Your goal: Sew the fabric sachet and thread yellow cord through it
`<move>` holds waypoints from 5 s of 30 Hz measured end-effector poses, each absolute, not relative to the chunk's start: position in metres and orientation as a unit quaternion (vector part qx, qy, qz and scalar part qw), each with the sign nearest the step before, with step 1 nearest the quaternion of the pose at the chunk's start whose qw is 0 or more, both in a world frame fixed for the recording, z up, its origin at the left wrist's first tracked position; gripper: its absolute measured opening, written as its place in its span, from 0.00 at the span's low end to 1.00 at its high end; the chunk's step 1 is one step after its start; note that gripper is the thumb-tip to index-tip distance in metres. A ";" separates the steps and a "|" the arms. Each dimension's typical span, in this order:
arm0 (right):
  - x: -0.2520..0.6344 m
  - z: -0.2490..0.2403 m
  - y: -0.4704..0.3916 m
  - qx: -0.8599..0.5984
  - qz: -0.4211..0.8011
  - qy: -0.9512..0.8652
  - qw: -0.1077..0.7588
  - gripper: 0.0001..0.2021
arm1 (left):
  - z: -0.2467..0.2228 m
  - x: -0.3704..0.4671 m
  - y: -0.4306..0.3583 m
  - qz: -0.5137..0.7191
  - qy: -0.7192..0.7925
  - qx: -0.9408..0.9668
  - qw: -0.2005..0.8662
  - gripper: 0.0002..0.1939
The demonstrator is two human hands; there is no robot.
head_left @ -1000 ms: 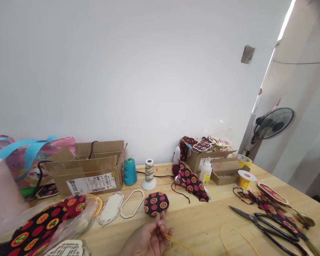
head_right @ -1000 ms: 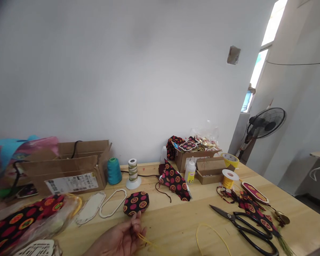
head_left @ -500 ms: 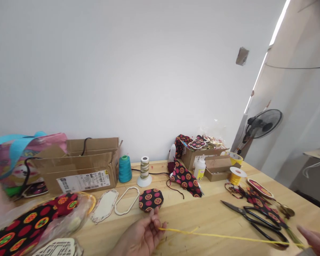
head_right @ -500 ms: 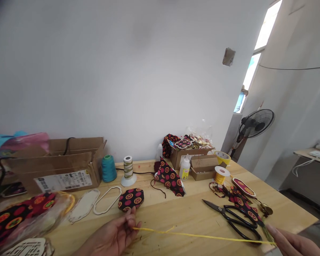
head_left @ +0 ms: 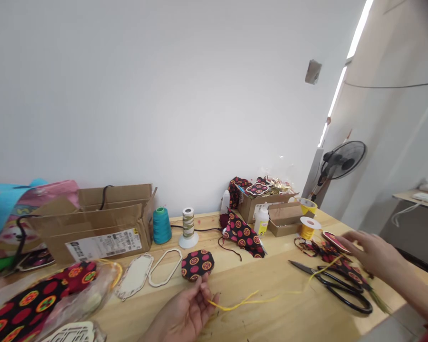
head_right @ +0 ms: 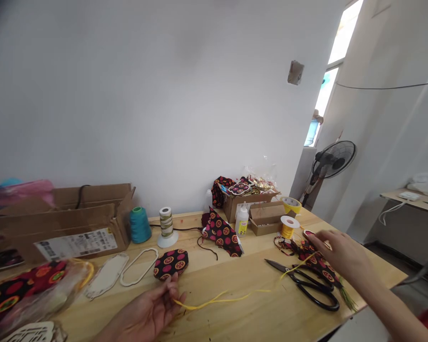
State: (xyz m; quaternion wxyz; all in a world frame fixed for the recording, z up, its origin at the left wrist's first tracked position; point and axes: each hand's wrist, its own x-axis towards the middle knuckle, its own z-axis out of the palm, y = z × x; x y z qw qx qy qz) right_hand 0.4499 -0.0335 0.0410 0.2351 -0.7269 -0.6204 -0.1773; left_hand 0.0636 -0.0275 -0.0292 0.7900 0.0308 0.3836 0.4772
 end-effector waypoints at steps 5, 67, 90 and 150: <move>0.367 0.027 -0.012 -0.641 -0.076 -0.721 0.252 0.17 | -0.031 0.063 -0.028 0.469 0.407 0.043 0.783 0.06; 0.215 -0.045 -0.022 -0.434 0.158 -0.819 0.340 0.08 | -0.012 0.057 -0.036 0.438 0.407 0.129 0.791 0.05; 0.229 -0.037 -0.013 -0.510 0.320 -0.638 0.480 0.10 | -0.014 0.049 -0.026 0.403 0.464 0.071 0.786 0.04; 0.202 -0.027 0.014 -0.486 0.288 -0.754 0.335 0.07 | -0.042 0.043 -0.014 0.382 0.404 0.306 0.773 0.22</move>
